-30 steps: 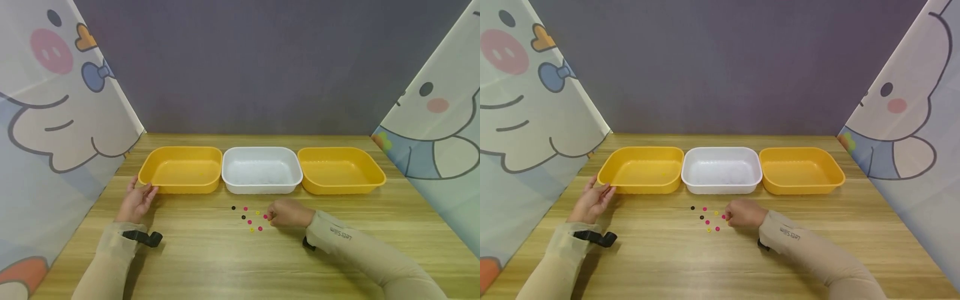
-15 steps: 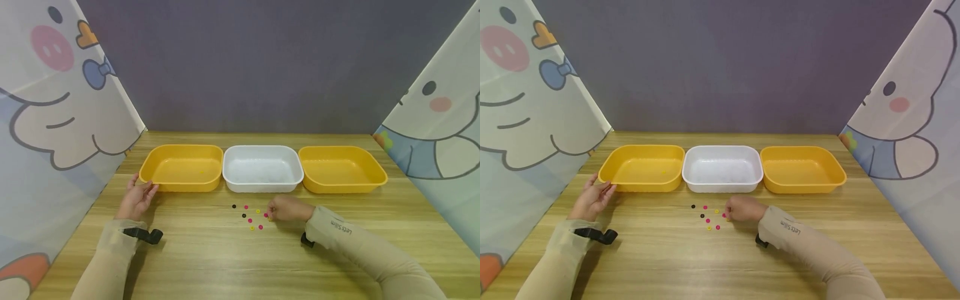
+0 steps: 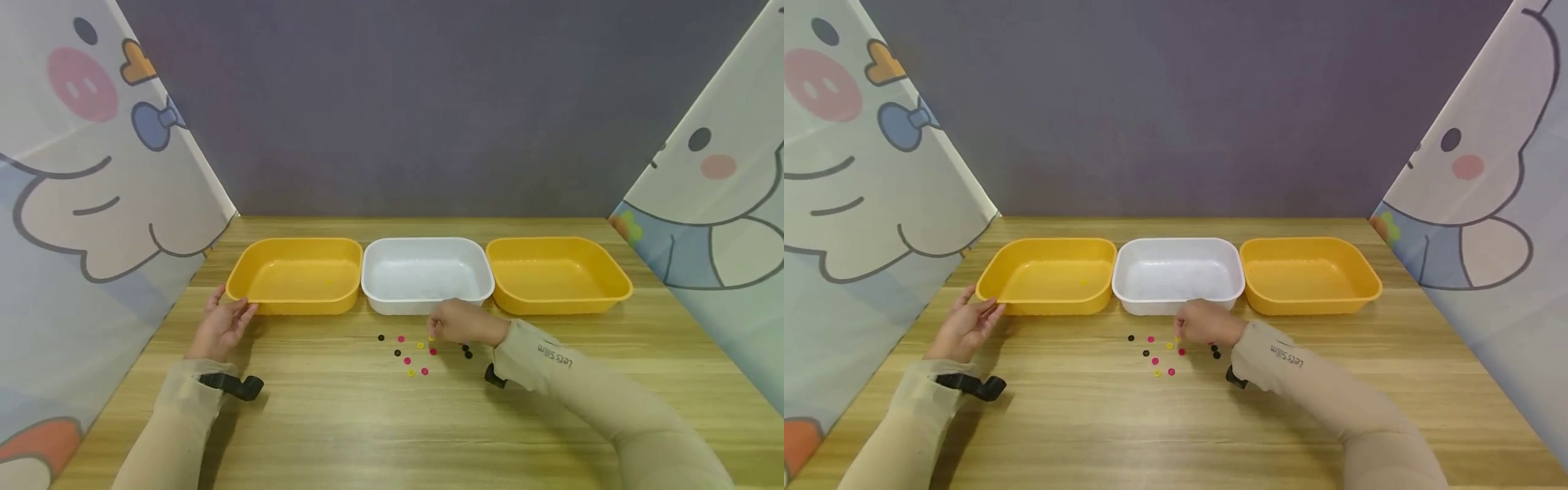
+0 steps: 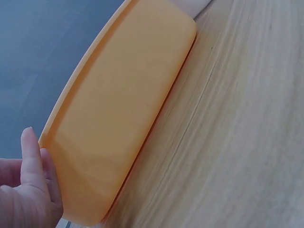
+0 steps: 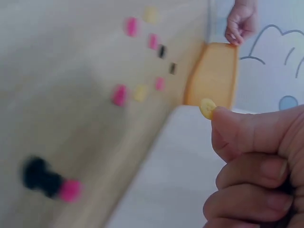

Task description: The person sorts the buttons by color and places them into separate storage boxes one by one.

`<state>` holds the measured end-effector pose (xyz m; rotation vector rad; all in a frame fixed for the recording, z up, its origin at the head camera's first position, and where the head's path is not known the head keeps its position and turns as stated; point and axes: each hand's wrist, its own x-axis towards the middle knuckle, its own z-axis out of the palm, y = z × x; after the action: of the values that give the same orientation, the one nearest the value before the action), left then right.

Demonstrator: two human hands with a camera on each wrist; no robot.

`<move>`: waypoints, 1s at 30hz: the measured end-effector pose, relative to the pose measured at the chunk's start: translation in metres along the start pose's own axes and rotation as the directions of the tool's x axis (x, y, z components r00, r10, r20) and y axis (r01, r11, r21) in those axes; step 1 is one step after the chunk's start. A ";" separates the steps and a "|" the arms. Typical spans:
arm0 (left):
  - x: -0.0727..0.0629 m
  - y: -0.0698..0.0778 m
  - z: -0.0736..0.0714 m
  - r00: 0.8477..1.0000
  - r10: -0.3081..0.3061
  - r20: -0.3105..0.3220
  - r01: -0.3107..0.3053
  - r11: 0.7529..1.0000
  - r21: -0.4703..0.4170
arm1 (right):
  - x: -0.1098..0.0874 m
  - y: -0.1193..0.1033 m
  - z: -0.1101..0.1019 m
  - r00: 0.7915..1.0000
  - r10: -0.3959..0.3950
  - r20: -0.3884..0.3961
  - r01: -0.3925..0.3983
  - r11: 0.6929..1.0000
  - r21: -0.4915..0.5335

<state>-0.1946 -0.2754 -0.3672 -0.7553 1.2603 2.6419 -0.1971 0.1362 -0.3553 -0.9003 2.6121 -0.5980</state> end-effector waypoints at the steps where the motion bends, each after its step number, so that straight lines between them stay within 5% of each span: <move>1: 0.000 0.000 -0.001 1.000 0.000 -0.003 0.000 1.000 0.002 | 0.001 -0.002 -0.004 1.000 0.003 -0.001 -0.003 1.000 -0.009; 10: -0.002 -0.001 -0.002 1.000 0.016 0.004 -0.016 1.000 0.000 | 0.020 -0.016 -0.028 0.998 0.062 0.003 -0.061 0.996 -0.069; 30: -0.003 -0.005 -0.001 0.999 0.051 0.005 -0.051 0.998 0.044 | 0.096 -0.038 -0.040 0.994 0.109 -0.024 -0.111 0.990 -0.090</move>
<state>-0.1906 -0.2724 -0.3698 -0.7202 1.3495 2.6445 -0.2669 0.0589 -0.3171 -0.7735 2.7048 -0.4641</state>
